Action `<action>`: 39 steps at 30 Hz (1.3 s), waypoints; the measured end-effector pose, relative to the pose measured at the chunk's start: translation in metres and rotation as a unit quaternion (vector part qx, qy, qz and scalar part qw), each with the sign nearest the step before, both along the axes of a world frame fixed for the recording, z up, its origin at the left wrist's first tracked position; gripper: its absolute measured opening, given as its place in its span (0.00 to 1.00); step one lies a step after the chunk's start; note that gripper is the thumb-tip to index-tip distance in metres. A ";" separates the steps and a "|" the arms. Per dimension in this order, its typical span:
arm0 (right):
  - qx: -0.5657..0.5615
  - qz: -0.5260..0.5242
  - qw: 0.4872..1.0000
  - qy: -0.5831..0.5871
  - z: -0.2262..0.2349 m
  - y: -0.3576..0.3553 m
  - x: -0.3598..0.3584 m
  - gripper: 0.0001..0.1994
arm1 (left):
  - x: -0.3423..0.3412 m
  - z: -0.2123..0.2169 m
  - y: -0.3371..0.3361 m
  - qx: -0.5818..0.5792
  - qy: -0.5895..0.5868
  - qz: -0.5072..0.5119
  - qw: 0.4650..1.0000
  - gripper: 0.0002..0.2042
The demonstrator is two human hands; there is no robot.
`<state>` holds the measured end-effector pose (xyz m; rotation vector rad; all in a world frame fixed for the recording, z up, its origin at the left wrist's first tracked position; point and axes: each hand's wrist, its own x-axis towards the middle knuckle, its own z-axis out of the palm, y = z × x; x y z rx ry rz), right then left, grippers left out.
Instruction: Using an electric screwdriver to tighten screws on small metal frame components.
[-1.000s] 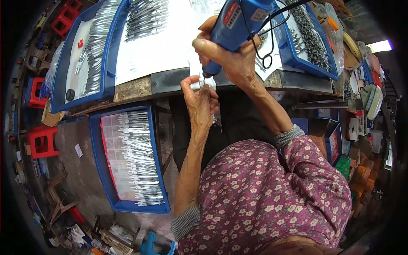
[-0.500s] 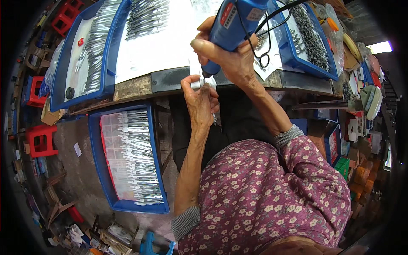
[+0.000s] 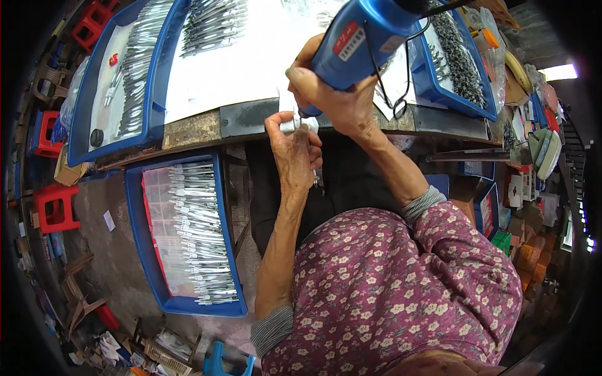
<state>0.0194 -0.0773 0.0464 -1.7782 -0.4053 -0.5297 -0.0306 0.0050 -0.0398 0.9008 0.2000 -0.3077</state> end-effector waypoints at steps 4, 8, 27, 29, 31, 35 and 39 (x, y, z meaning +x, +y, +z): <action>-0.011 -0.008 0.997 -0.072 -0.001 0.006 0.001 0.02 | -0.002 0.005 0.002 0.004 -0.010 0.001 1.000 0.13; 0.027 -0.028 0.999 -0.027 -0.006 0.007 0.005 0.04 | -0.002 0.003 -0.001 0.021 0.000 0.010 1.000 0.13; 0.053 -0.010 0.998 -0.026 -0.004 0.005 0.004 0.05 | -0.003 0.000 0.000 -0.003 -0.005 0.010 1.000 0.12; 0.069 0.000 0.998 -0.004 0.001 0.003 0.000 0.05 | -0.003 0.001 -0.001 0.002 -0.005 0.012 1.000 0.12; 0.079 0.009 0.997 0.007 0.004 0.001 -0.001 0.07 | -0.003 0.003 -0.001 0.001 -0.004 0.011 1.000 0.13; 0.115 0.037 0.992 0.025 0.012 0.002 -0.006 0.07 | -0.003 -0.001 0.000 -0.013 0.000 0.009 1.000 0.14; 0.085 0.031 0.996 0.006 0.007 0.004 -0.003 0.08 | -0.003 -0.001 0.000 -0.016 -0.001 0.012 1.000 0.14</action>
